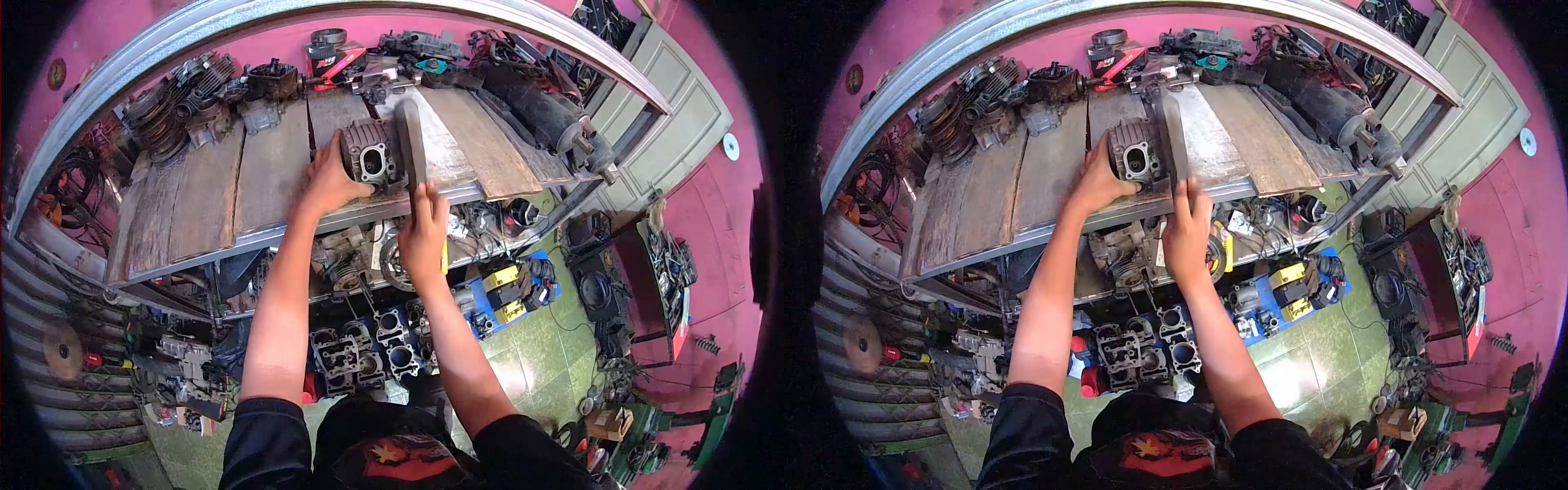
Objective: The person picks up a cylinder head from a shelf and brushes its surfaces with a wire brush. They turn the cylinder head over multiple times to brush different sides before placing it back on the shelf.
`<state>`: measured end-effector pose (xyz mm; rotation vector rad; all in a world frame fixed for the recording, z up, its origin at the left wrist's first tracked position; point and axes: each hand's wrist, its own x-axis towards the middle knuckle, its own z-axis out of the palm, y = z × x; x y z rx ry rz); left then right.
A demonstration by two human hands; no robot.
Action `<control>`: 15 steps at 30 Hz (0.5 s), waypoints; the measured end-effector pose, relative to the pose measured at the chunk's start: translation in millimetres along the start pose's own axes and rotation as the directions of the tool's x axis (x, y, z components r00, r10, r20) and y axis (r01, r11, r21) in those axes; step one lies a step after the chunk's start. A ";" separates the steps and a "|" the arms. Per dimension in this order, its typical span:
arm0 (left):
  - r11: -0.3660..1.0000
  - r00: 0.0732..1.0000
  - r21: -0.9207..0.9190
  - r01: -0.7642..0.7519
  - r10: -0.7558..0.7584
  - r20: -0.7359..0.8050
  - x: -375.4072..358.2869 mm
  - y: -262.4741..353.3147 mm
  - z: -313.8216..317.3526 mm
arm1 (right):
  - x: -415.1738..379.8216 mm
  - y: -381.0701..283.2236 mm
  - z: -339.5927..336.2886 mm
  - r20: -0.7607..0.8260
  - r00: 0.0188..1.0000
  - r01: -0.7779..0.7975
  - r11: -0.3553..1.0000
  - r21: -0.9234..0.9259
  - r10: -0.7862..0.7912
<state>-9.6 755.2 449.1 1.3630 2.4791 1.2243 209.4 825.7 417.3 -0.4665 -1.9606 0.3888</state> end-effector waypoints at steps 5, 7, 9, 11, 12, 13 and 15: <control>1.000 1.000 -0.010 0.001 -0.001 -0.010 -0.6 -1.6 1.2 | -97.3 10.3 3.3 -0.034 0.999 -0.028 0.998 -0.048 0.026; 1.000 1.000 -0.008 0.011 -0.011 -0.009 -1.4 -0.6 1.6 | -105.0 1.9 0.5 -0.023 0.990 -0.137 0.990 -0.029 0.136; 1.000 1.000 -0.016 0.003 -0.003 -0.006 -0.7 -0.6 1.7 | -87.4 0.7 2.3 -0.020 0.991 -0.134 0.989 -0.056 0.133; 1.000 1.000 0.001 0.016 -0.016 -0.002 -2.4 4.9 -0.3 | -56.9 -1.6 0.7 -0.025 0.995 -0.098 0.992 -0.084 0.096; 0.999 1.000 0.015 0.031 -0.031 -0.002 -3.0 7.8 -1.6 | -35.3 -5.9 -2.0 -0.026 0.995 -0.096 0.992 -0.083 0.094; 0.999 1.000 0.016 0.030 -0.030 -0.005 -2.5 8.6 -2.1 | -12.2 -10.3 -4.3 -0.010 0.999 -0.046 0.996 -0.074 0.045; 0.999 0.999 0.023 0.036 -0.036 0.000 -3.2 8.0 -1.3 | 23.8 -11.3 -1.8 0.006 1.000 0.002 0.998 -0.065 -0.002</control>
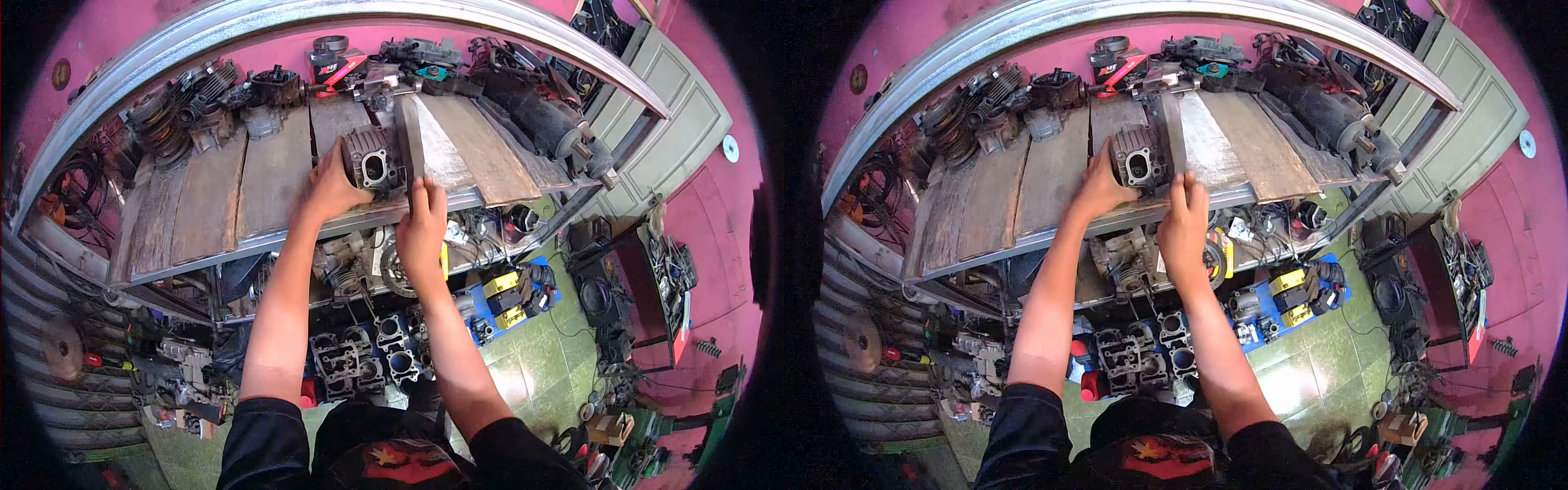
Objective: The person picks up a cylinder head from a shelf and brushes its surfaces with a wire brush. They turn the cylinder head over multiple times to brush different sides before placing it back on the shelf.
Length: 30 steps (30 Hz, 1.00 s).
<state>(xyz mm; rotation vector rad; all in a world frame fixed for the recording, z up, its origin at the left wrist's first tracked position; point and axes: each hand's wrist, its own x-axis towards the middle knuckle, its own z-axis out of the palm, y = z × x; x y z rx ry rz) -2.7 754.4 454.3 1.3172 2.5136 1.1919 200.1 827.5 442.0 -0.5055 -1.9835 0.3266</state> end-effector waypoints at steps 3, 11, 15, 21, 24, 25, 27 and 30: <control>1.000 1.000 -0.012 0.018 -0.018 0.009 1.0 -1.3 0.0 | 18.3 7.4 3.5 0.044 0.999 -0.004 1.000 -0.013 0.004; 0.997 1.000 -0.071 -0.023 0.023 0.002 1.4 -7.9 2.6 | -129.2 26.1 2.3 0.009 0.997 -0.074 0.997 0.023 0.074; 0.996 0.999 -0.070 -0.052 0.053 0.003 -0.1 -1.7 -0.6 | -102.4 6.9 -1.4 -0.001 0.993 -0.120 0.992 -0.048 0.120; 0.998 0.999 -0.041 -0.040 0.040 -0.015 1.1 -5.4 1.4 | 7.9 -0.1 4.0 0.014 0.999 0.048 0.992 -0.121 -0.046; 0.999 1.000 -0.024 -0.022 0.022 -0.005 -1.8 -0.3 -1.5 | 26.3 6.1 12.9 0.043 0.996 0.076 0.992 -0.102 -0.072; 1.000 1.000 -0.023 -0.017 0.017 0.000 -1.0 1.3 -2.2 | 18.7 8.2 11.4 0.043 0.996 0.077 0.992 -0.103 -0.073; 0.999 1.000 -0.029 -0.025 0.025 0.007 0.7 -5.6 1.3 | -25.6 20.3 9.2 0.005 0.993 0.118 0.991 -0.070 -0.118; 0.999 0.999 -0.025 -0.037 0.037 0.011 1.0 -5.8 1.9 | -104.6 38.2 10.7 -0.051 0.993 0.100 0.994 -0.052 -0.103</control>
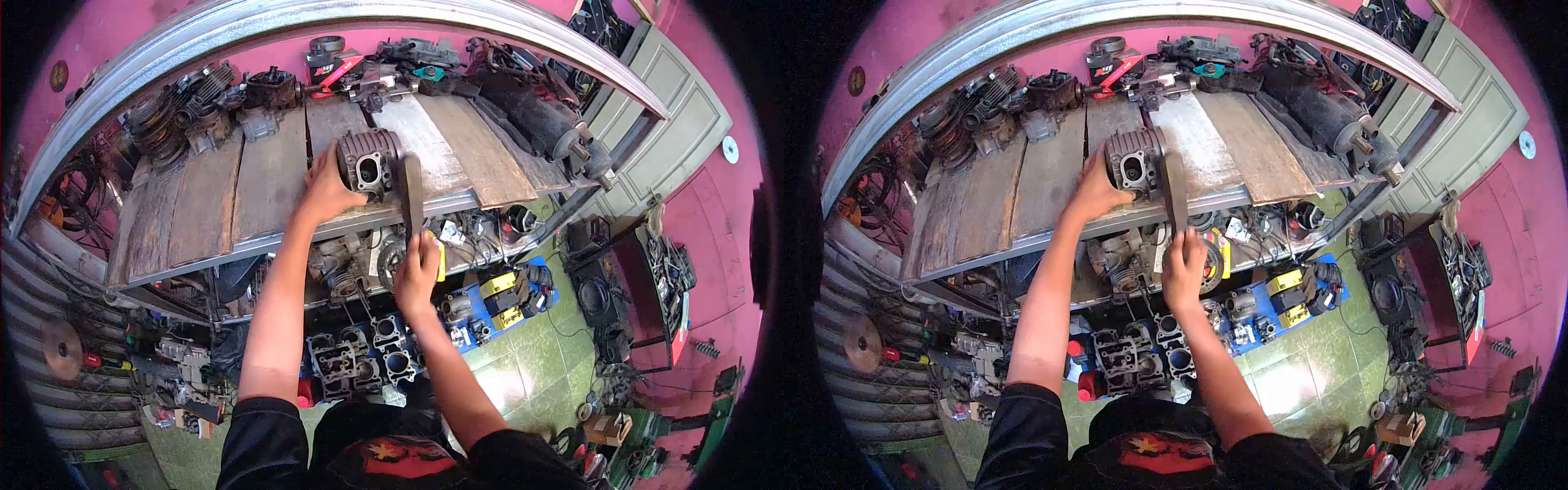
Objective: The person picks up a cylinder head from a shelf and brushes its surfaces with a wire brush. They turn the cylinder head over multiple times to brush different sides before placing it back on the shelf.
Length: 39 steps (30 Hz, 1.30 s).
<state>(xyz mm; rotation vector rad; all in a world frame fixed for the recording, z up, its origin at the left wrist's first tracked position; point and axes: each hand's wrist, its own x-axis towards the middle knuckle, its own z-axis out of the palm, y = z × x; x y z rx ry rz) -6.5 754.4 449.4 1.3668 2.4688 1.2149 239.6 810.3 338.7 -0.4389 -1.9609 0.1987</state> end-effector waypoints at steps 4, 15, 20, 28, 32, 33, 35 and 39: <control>1.000 1.000 -0.008 0.006 -0.006 0.012 0.4 2.4 -2.4 | -18.8 -18.3 -11.6 0.046 0.990 -0.134 0.991 -0.006 0.134; 1.000 1.000 -0.015 0.010 -0.010 0.003 3.1 2.1 -1.2 | 160.9 -33.6 -17.5 0.214 0.976 -0.024 0.999 -0.026 0.029; 0.999 1.000 0.024 0.022 -0.022 -0.005 3.0 2.8 -1.1 | 108.1 -33.3 -30.0 0.196 0.980 -0.012 0.999 -0.048 0.022; 1.000 1.000 -0.024 0.006 -0.006 -0.002 5.5 -1.8 2.2 | 87.4 -45.9 -51.8 0.128 0.981 -0.150 0.989 0.018 0.146; 0.998 0.998 0.014 0.059 -0.059 0.003 2.7 6.5 -0.2 | 165.7 -47.7 -41.3 0.229 0.965 -0.130 0.991 -0.015 0.130; 0.998 0.998 0.012 0.057 -0.058 0.005 2.4 4.4 0.5 | 173.1 -47.0 -37.3 0.229 0.965 -0.130 0.991 -0.017 0.131; 1.000 1.000 -0.014 0.027 -0.027 -0.007 3.0 1.9 1.6 | 182.1 -46.6 -30.9 0.210 0.975 -0.061 0.997 -0.036 0.067; 1.000 1.000 0.017 0.011 -0.011 -0.015 4.0 1.5 1.4 | 104.0 -38.1 -29.7 0.094 0.996 0.003 0.998 -0.067 0.004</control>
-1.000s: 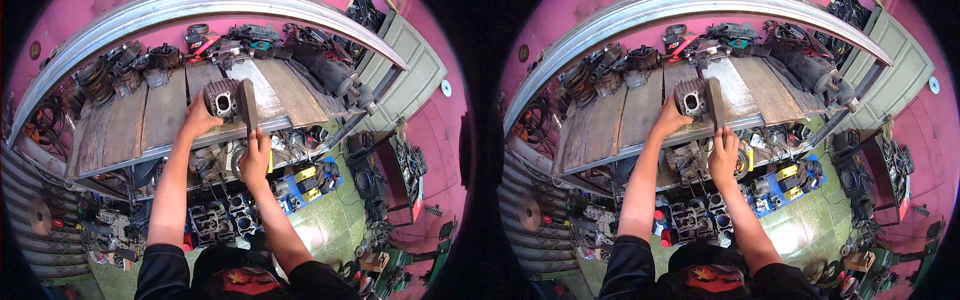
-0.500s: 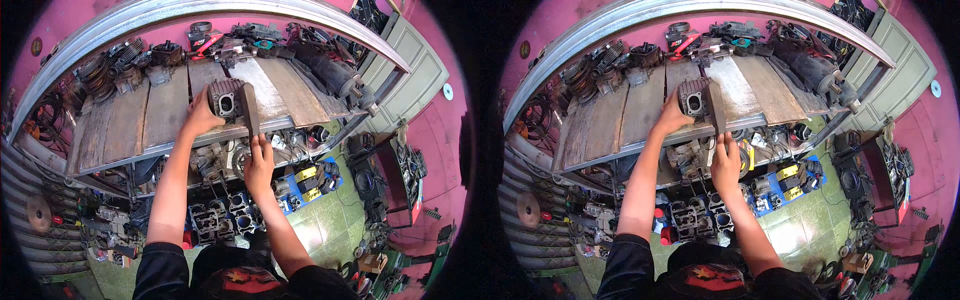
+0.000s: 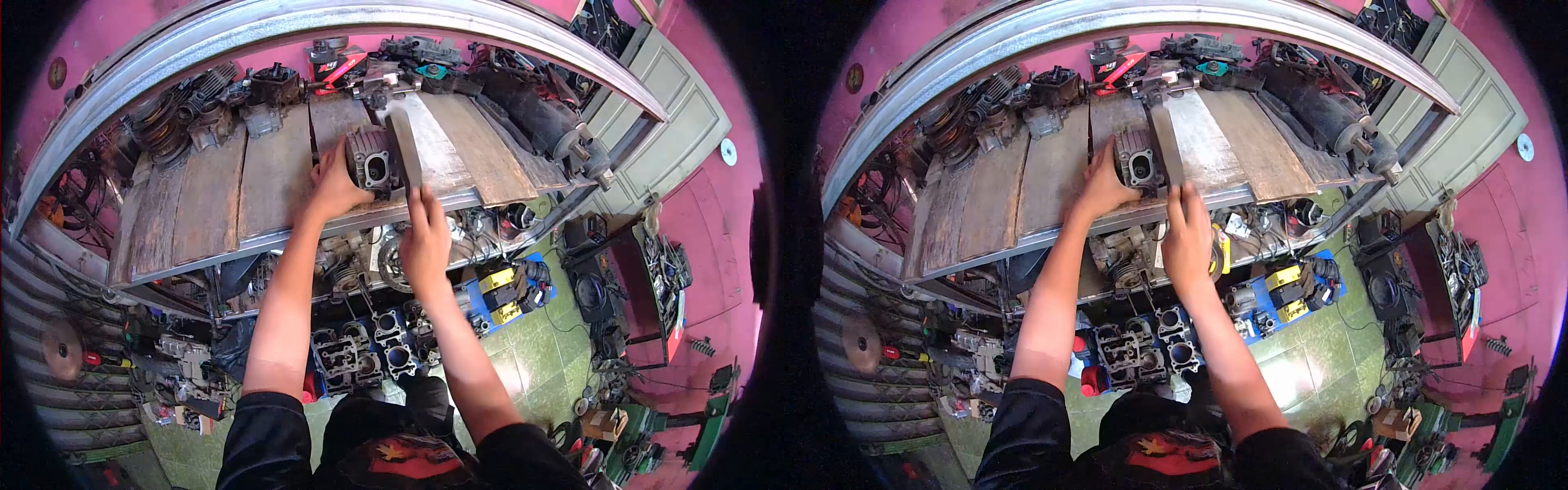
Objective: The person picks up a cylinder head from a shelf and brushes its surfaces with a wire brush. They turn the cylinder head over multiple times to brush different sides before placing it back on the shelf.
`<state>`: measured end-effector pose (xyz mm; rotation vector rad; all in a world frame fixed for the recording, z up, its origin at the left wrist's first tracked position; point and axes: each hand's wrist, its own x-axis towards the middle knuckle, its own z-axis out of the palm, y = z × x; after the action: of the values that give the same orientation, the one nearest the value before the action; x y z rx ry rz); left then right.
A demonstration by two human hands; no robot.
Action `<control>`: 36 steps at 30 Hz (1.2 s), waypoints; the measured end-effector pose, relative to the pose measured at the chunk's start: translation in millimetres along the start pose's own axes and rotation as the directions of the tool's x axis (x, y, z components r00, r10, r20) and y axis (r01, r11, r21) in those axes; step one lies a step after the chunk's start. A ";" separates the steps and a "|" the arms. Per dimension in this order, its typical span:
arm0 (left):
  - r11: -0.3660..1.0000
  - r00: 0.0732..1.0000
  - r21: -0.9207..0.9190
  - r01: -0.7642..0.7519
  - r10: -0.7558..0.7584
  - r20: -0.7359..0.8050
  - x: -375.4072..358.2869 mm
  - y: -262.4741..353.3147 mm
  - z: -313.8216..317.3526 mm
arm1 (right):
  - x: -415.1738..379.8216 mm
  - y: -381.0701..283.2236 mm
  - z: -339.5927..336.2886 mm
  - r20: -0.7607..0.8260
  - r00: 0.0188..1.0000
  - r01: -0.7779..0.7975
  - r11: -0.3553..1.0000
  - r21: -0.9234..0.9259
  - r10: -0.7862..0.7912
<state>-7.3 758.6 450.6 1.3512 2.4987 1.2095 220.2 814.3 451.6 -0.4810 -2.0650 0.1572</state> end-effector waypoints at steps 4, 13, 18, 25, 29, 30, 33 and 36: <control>0.998 0.999 0.046 0.030 -0.029 -0.028 -3.6 7.6 -0.2 | -79.8 -9.4 -20.8 0.055 0.992 -0.119 0.992 0.047 0.116; 0.980 0.981 0.186 0.069 -0.032 -0.193 -24.9 38.0 -1.5 | -65.0 -7.2 -80.9 0.126 0.939 -0.336 0.930 0.150 0.319; 0.977 0.972 0.187 0.100 -0.056 -0.227 -25.9 37.8 1.0 | -65.3 9.9 -92.4 0.142 0.926 -0.367 0.921 0.130 0.349; 0.978 0.985 0.206 -0.010 0.045 -0.164 -21.4 30.9 -14.6 | -81.7 23.4 -99.7 0.249 0.875 -0.458 0.877 0.149 0.415; 0.959 0.979 0.263 0.107 -0.056 -0.195 -22.5 53.7 -9.4 | -82.4 27.6 -104.0 0.276 0.861 -0.478 0.865 0.149 0.428; 0.954 0.970 0.255 0.159 -0.102 -0.220 -23.0 58.9 -7.6 | -82.1 29.8 -104.3 0.275 0.864 -0.472 0.869 0.150 0.422; 0.913 0.951 0.322 0.250 -0.169 -0.260 -23.3 75.4 -2.8 | -81.6 37.0 -105.8 0.271 0.872 -0.458 0.875 0.158 0.408; 0.892 0.921 0.347 0.290 -0.162 -0.354 -27.1 84.9 8.5 | -86.2 44.3 -106.0 0.275 0.871 -0.461 0.872 0.166 0.408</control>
<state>71.0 770.4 492.5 0.9276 3.1586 0.9712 361.2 811.6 424.3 -0.8159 -2.0969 0.7464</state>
